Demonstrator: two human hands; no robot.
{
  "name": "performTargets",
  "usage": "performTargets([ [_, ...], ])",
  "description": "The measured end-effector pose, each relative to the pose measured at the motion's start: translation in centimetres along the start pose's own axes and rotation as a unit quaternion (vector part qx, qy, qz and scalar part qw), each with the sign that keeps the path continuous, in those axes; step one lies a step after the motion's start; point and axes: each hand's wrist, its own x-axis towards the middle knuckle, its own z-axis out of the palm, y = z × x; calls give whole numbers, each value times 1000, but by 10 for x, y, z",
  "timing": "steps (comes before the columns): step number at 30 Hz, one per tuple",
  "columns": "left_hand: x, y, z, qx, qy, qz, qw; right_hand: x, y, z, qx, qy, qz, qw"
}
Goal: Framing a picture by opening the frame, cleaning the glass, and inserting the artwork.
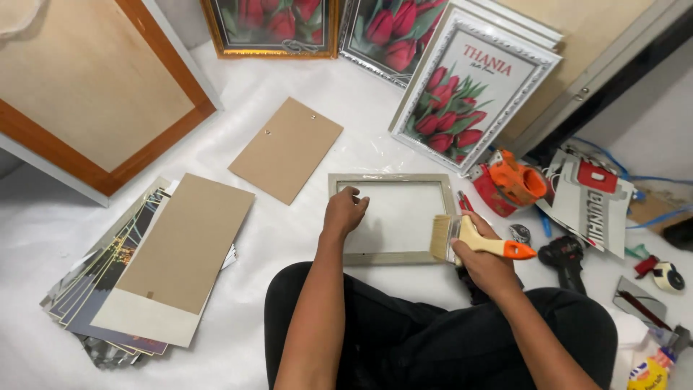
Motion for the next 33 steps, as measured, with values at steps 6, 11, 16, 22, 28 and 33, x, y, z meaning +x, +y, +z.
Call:
performTargets([
  [6,-1,-10,20,31,21,-1,999,-79,-29,-46,35,40,-27,998],
  [11,-23,7,17,26,55,24,998,-138,-67,-70,91,60,-83,991],
  [16,-38,24,11,42,70,28,996,-175,-90,-83,146,59,-123,980],
  [22,-72,70,-11,40,78,48,995,-193,-101,-83,166,51,-153,973],
  [28,-101,87,-21,33,85,36,995,-205,-128,-77,98,-53,-188,976],
  [33,-90,35,-35,34,72,3,997,-175,-133,-59,155,-36,-154,975],
])
